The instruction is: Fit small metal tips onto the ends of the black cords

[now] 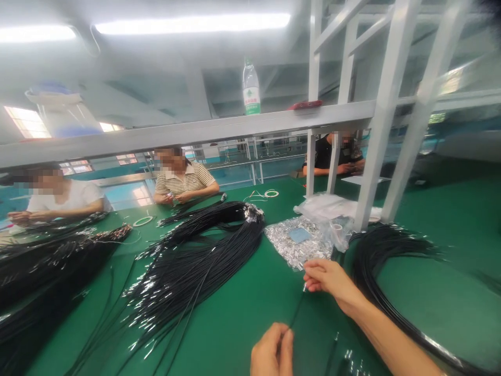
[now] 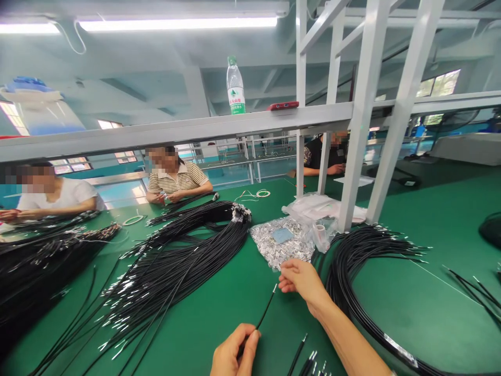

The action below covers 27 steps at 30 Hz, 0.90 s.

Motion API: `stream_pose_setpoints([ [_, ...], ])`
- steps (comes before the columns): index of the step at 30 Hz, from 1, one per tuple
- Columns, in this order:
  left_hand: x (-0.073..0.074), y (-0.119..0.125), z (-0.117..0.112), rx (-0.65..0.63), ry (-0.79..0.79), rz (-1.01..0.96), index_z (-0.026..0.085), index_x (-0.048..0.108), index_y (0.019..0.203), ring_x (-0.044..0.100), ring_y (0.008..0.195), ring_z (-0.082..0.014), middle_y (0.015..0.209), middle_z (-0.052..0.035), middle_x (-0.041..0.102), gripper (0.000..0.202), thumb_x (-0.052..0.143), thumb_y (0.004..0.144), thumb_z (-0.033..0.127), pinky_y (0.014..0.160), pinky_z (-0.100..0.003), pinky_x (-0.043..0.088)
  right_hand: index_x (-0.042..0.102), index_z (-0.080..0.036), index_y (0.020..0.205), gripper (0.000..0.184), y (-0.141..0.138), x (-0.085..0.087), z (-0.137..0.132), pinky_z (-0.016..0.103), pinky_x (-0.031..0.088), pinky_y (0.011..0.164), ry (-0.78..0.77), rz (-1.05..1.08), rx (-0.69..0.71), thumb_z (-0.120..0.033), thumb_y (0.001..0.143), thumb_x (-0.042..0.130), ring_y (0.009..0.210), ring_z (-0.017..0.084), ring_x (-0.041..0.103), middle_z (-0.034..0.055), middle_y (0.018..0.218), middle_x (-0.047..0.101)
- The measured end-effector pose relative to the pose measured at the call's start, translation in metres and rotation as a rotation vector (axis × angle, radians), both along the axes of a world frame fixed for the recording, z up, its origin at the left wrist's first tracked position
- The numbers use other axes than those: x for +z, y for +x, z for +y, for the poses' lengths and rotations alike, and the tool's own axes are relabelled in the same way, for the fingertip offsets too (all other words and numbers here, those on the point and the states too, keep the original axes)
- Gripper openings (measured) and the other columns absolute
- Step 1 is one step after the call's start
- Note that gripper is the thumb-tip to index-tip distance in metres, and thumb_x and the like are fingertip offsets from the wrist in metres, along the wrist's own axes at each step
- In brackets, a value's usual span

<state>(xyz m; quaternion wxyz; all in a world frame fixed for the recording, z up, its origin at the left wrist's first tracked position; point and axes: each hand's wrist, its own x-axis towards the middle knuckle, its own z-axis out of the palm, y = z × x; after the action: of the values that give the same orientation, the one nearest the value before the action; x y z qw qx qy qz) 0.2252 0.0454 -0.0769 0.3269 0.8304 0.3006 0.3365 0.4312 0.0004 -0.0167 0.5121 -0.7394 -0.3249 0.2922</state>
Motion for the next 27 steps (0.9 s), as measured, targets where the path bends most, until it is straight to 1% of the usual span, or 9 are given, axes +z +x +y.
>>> stream_pose_setpoints([
  [2,0.003,-0.001,-0.003,-0.011,0.016,0.013,0.019,0.059,0.072,0.054,0.056,-0.0133,0.06,0.0004,0.058,0.034,0.039,0.092,0.036,0.054,-0.021,0.036,0.057,-0.015,0.107,0.029,-0.01,-0.002,-0.019,0.028,0.055,0.079,0.118,0.166,0.021,-0.038,0.091,0.05,0.085,0.016,0.067,0.0087,0.098,0.069],
  [3,0.004,-0.002,-0.004,-0.016,0.026,0.023,0.019,0.06,0.073,0.055,0.058,-0.0137,0.062,-0.0003,0.059,0.034,0.038,0.093,0.036,0.055,-0.021,0.036,0.057,-0.015,0.106,0.034,-0.015,-0.004,-0.026,0.027,0.054,0.08,0.178,0.272,0.016,-0.044,0.087,0.056,0.087,0.017,0.067,0.0092,0.1,0.069],
  [5,0.007,-0.003,-0.008,-0.027,0.047,0.046,0.02,0.061,0.075,0.056,0.06,-0.0146,0.065,-0.0015,0.061,0.034,0.038,0.093,0.035,0.057,-0.022,0.037,0.058,-0.015,0.095,0.043,-0.023,-0.005,-0.037,0.026,0.055,0.076,0.291,0.495,-0.029,-0.051,0.075,0.071,0.084,0.017,0.067,0.0098,0.097,0.07],
  [7,0.01,-0.005,-0.01,-0.04,0.067,0.068,0.02,0.062,0.078,0.057,0.061,-0.0152,0.068,-0.0024,0.063,0.033,0.037,0.094,0.033,0.058,-0.023,0.038,0.058,-0.015,0.087,0.048,-0.03,-0.005,-0.041,0.025,0.054,0.072,0.369,0.635,-0.083,-0.051,0.064,0.081,0.079,0.016,0.066,0.0096,0.092,0.071],
  [9,0.012,-0.006,-0.012,-0.046,0.079,0.086,0.02,0.063,0.079,0.059,0.062,-0.0157,0.069,-0.003,0.064,0.032,0.037,0.094,0.032,0.058,-0.023,0.038,0.058,-0.016,0.084,0.05,-0.036,-0.003,-0.041,0.025,0.054,0.07,0.382,0.631,-0.107,-0.053,0.062,0.081,0.077,0.016,0.066,0.0092,0.09,0.071],
  [13,0.013,-0.006,-0.013,-0.043,0.088,0.104,0.02,0.063,0.079,0.061,0.064,-0.0165,0.07,-0.0035,0.065,0.031,0.038,0.094,0.03,0.058,-0.024,0.039,0.058,-0.016,0.084,0.051,-0.043,0.002,-0.042,0.026,0.053,0.069,0.354,0.564,-0.089,-0.059,0.064,0.077,0.079,0.017,0.065,0.008,0.088,0.071],
  [17,0.015,-0.006,-0.014,-0.071,0.089,0.097,0.02,0.063,0.081,0.062,0.068,-0.0167,0.073,-0.0033,0.066,0.028,0.038,0.093,0.027,0.063,-0.024,0.041,0.056,-0.017,0.086,0.05,-0.047,0.002,-0.044,0.028,0.052,0.072,0.356,0.521,-0.089,-0.06,0.068,0.074,0.082,0.018,0.065,0.0069,0.09,0.07],
  [20,0.018,-0.007,-0.014,-0.086,0.089,0.118,0.02,0.062,0.081,0.062,0.068,-0.0166,0.072,-0.0028,0.065,0.028,0.037,0.094,0.026,0.063,-0.024,0.041,0.056,-0.017,0.087,0.049,-0.048,0.002,-0.044,0.029,0.052,0.073,0.352,0.481,-0.085,-0.06,0.07,0.072,0.083,0.019,0.065,0.0071,0.091,0.07],
  [27,0.024,-0.009,-0.013,-0.144,0.08,0.181,0.02,0.061,0.084,0.063,0.072,-0.0168,0.077,-0.0035,0.066,0.027,0.037,0.095,0.025,0.065,-0.024,0.042,0.056,-0.016,0.087,0.057,-0.051,-0.002,-0.04,0.033,0.053,0.071,0.369,0.391,-0.138,-0.066,0.065,0.071,0.08,0.023,0.066,0.0095,0.087,0.07],
])
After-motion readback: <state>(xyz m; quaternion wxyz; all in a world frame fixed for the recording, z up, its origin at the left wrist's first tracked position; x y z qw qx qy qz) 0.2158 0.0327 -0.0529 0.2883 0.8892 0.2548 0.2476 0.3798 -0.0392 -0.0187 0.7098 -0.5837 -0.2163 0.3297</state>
